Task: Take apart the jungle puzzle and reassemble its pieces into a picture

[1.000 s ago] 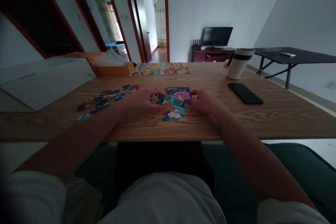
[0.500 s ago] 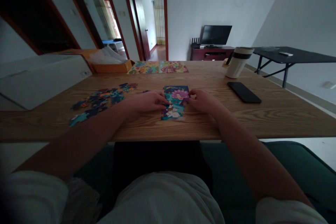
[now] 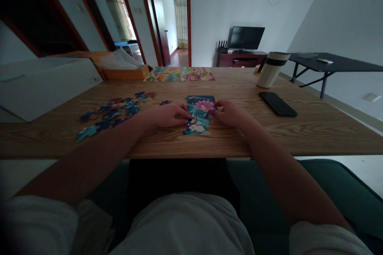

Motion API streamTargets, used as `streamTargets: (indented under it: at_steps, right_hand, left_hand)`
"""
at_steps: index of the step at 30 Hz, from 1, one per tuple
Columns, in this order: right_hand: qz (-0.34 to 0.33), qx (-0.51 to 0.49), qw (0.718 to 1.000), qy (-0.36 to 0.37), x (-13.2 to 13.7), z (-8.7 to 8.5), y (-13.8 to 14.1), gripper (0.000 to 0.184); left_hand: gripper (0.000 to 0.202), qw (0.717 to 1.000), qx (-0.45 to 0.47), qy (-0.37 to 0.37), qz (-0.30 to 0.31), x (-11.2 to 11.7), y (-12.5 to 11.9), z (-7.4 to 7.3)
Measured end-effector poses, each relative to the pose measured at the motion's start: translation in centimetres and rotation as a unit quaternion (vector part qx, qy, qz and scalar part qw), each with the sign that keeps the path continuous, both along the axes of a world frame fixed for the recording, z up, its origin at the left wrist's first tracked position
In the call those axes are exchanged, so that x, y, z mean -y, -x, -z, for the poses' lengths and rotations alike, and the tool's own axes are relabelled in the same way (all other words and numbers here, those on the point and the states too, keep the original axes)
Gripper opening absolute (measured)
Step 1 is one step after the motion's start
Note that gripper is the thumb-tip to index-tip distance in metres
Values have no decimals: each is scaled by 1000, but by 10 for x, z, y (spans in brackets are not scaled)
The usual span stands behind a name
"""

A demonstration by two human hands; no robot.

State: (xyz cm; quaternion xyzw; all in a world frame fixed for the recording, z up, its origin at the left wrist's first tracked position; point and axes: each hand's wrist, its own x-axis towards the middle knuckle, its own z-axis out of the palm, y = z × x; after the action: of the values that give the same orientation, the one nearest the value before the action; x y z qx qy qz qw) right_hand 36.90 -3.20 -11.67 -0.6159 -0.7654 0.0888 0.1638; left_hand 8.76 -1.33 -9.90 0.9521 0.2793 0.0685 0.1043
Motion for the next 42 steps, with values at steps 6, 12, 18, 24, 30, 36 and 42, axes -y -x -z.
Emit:
streamTargets:
  at_steps: [6,12,18,24,30,36,42]
  right_hand:
    - [11,-1,1000,3,2,-2,1,33]
    - [9,-10,1000,10,3,-2,2,33]
    - [0,-5,1000,0,3,-2,2,33]
    - [-1,-9,1000,2,2,-3,1,32]
    - [6,-13,1000,3,4,-4,2,31]
    - [-3,-15,1000,6,4,-3,1,31]
    - [0,-18,1000,5,1,0,0,31]
  left_hand:
    - [32,1000,6,-7,1,-2,-3,3]
    - [33,1000,-12,-16,13,-5,0,1]
    - [40,999,-25,-3,-25,1,2,-7]
    - [56,995,-17,12,-96,6,5,-13]
    - [55,990,-47,21,-131,-6,26,-18]
    - [68,987,-68,57,-134,-7,29,-20]
    - [67,988,-53,95,-110,10,23,-27]
